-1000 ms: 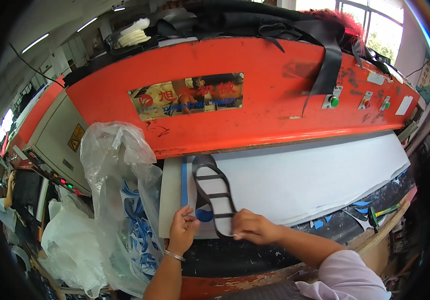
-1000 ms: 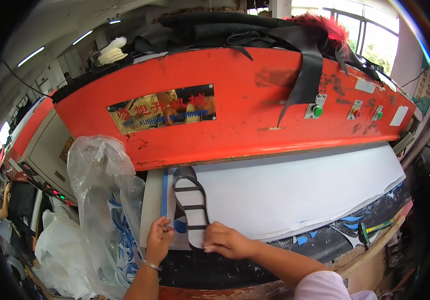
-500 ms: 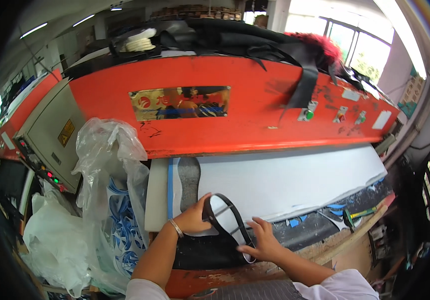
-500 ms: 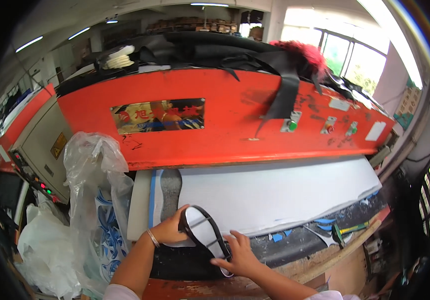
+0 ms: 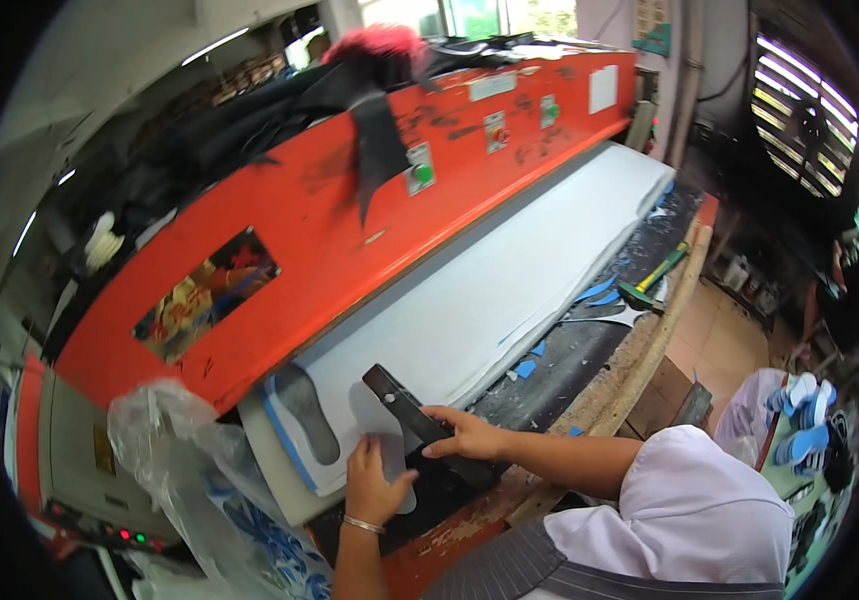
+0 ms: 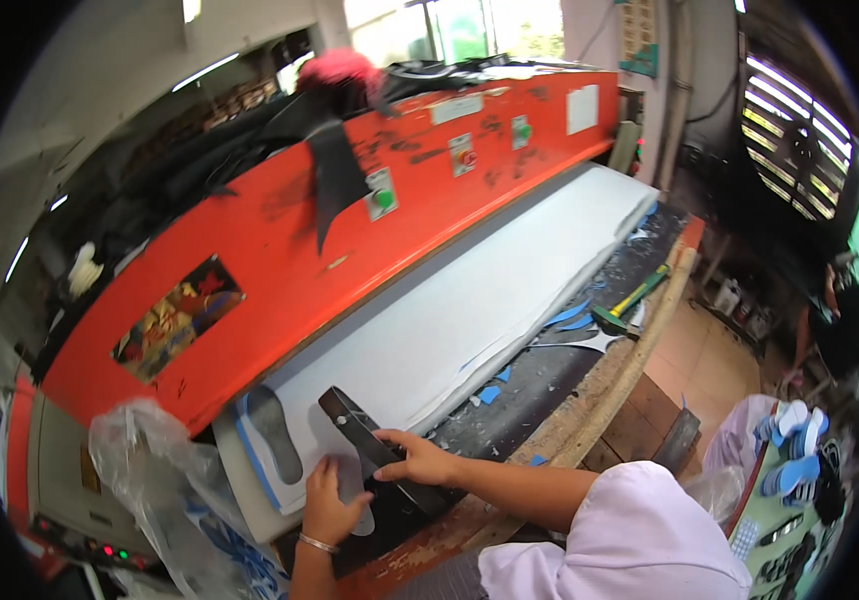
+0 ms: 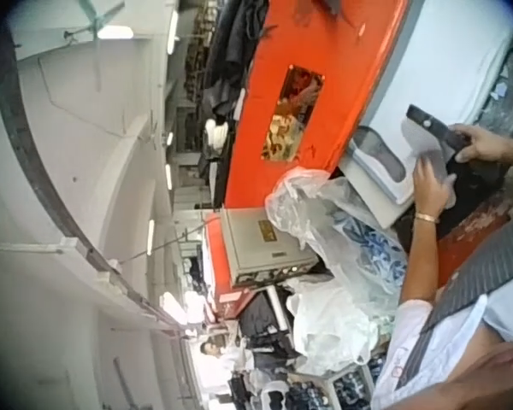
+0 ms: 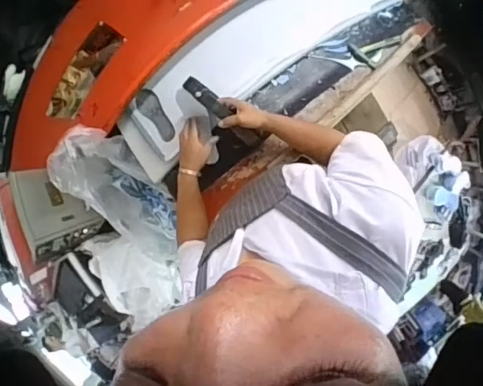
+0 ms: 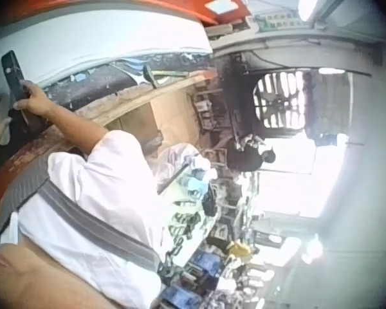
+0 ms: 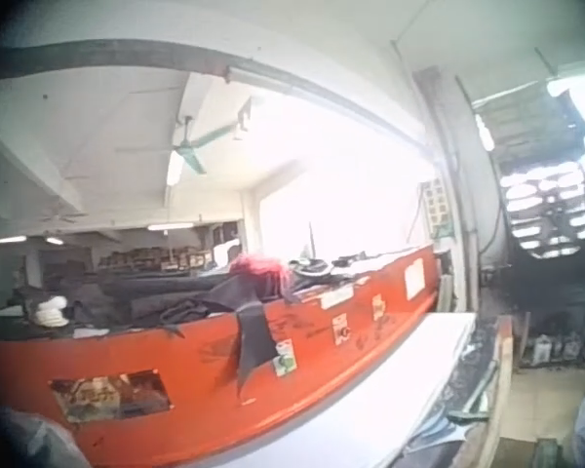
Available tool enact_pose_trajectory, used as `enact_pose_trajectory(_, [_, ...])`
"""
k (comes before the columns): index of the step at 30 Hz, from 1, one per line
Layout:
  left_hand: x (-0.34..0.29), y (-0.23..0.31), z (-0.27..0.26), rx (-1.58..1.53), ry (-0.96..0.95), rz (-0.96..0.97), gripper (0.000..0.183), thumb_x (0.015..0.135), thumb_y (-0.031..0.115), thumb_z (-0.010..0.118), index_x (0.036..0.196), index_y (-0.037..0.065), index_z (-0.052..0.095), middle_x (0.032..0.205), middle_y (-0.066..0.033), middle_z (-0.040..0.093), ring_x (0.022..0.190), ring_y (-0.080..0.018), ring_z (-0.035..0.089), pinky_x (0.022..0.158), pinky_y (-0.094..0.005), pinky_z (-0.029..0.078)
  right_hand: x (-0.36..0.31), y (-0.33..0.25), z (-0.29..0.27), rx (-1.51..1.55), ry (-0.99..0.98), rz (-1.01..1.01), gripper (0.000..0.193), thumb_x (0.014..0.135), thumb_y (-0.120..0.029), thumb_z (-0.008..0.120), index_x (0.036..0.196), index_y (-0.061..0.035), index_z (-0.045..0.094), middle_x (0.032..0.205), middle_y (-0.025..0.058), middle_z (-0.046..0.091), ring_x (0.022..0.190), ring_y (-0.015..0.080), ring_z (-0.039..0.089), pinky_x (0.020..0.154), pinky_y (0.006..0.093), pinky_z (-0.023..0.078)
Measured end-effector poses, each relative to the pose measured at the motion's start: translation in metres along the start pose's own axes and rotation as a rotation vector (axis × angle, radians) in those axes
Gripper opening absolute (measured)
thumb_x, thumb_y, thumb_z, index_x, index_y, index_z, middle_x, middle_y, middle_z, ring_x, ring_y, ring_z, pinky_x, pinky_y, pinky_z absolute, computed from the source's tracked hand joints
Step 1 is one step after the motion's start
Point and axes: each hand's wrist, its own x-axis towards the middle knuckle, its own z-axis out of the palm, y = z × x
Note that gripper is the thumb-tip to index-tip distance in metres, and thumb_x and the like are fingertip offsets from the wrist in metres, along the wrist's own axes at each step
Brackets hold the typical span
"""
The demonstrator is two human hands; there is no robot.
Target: Operating a hydraulic press to cut shoe insole shapes from material sheets.
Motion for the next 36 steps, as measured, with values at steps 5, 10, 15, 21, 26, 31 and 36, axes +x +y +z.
enact_pose_trajectory(5, [0.013, -0.006, 0.025, 0.414, -0.037, -0.003, 0.06, 0.075, 0.017, 0.069, 0.127, -0.003, 0.048, 0.13, -0.0208, 0.05, 0.116, -0.0364, 0.047, 0.093, -0.0467, 0.041, 0.012, 0.041, -0.001, 0.205, 0.049, 0.015, 0.075, 0.078, -0.018, 0.075, 0.142, -0.0054, 0.036, 0.116, 0.0137, 0.056, 0.104, 0.0205, 0.055, 0.088, 0.0312, 0.044])
enact_pose_trajectory(10, [0.016, 0.014, -0.007, -0.508, 0.305, -0.6, 0.035, 0.091, 0.001, 0.036, 0.12, -0.005, 0.055, 0.111, -0.018, 0.062, 0.099, -0.0266, 0.06, 0.088, -0.0393, 0.048, -0.015, -0.017, -0.013, 0.311, -0.029, -0.017, 0.075, 0.08, -0.023, 0.074, 0.143, -0.0058, 0.036, 0.125, 0.0138, 0.052, 0.115, 0.0241, 0.049, 0.098, 0.0331, 0.039])
enact_pose_trajectory(15, [0.003, 0.073, -0.016, -1.605, 0.262, -0.34, 0.075, 0.08, 0.019, 0.063, 0.142, -0.002, 0.026, 0.137, -0.016, 0.041, 0.123, -0.0302, 0.045, 0.105, -0.0446, 0.037, -0.04, -0.032, 0.004, -0.299, -0.023, -0.51, 0.084, 0.076, -0.027, 0.078, 0.145, -0.0082, 0.034, 0.126, 0.0191, 0.043, 0.119, 0.0313, 0.043, 0.103, 0.0369, 0.035])
enact_pose_trajectory(21, [0.025, 0.122, -0.027, -1.291, 0.038, -0.367, 0.083, 0.07, 0.017, 0.074, 0.139, -0.003, 0.032, 0.124, -0.0156, 0.05, 0.117, -0.0269, 0.049, 0.099, -0.0404, 0.042, -0.054, -0.036, -0.01, -0.432, -0.231, -0.573, 0.069, 0.074, -0.028, 0.077, 0.135, -0.0102, 0.049, 0.122, 0.0245, 0.039, 0.115, 0.0397, 0.041, 0.101, 0.0401, 0.036])
enact_pose_trajectory(26, [0.048, 0.148, -0.011, -0.775, -0.104, -0.169, 0.117, 0.057, 0.028, 0.091, 0.145, -0.002, 0.02, 0.129, -0.0148, 0.045, 0.12, -0.0265, 0.046, 0.104, -0.0397, 0.036, -0.043, -0.038, -0.078, -0.795, -0.488, -0.549, 0.053, 0.067, -0.028, 0.077, 0.115, -0.009, 0.064, 0.11, 0.0276, 0.045, 0.109, 0.0434, 0.043, 0.094, 0.0433, 0.04])
enact_pose_trajectory(31, [0.018, 0.122, 0.03, -1.027, 0.298, -0.327, 0.08, 0.072, 0.007, 0.057, 0.144, -0.005, 0.023, 0.14, -0.0176, 0.041, 0.128, -0.0279, 0.044, 0.107, -0.0402, 0.035, -0.039, -0.128, -0.158, -1.17, -0.31, -0.57, 0.025, 0.068, -0.011, 0.07, 0.093, -0.0095, 0.073, 0.132, 0.021, 0.045, 0.118, 0.0391, 0.047, 0.101, 0.0415, 0.039])
enact_pose_trajectory(36, [-0.016, 0.122, 0.073, -1.785, 1.261, -0.931, 0.039, 0.084, 0.018, 0.058, 0.119, 0.001, 0.053, 0.112, -0.0126, 0.061, 0.106, -0.03, 0.058, 0.092, -0.0405, 0.048, 0.026, -0.116, -0.24, -1.599, -0.239, -0.776, 0.012, 0.07, -0.006, 0.064, 0.078, -0.0069, 0.073, 0.145, 0.0139, 0.038, 0.135, 0.0368, 0.032, 0.112, 0.0443, 0.028])
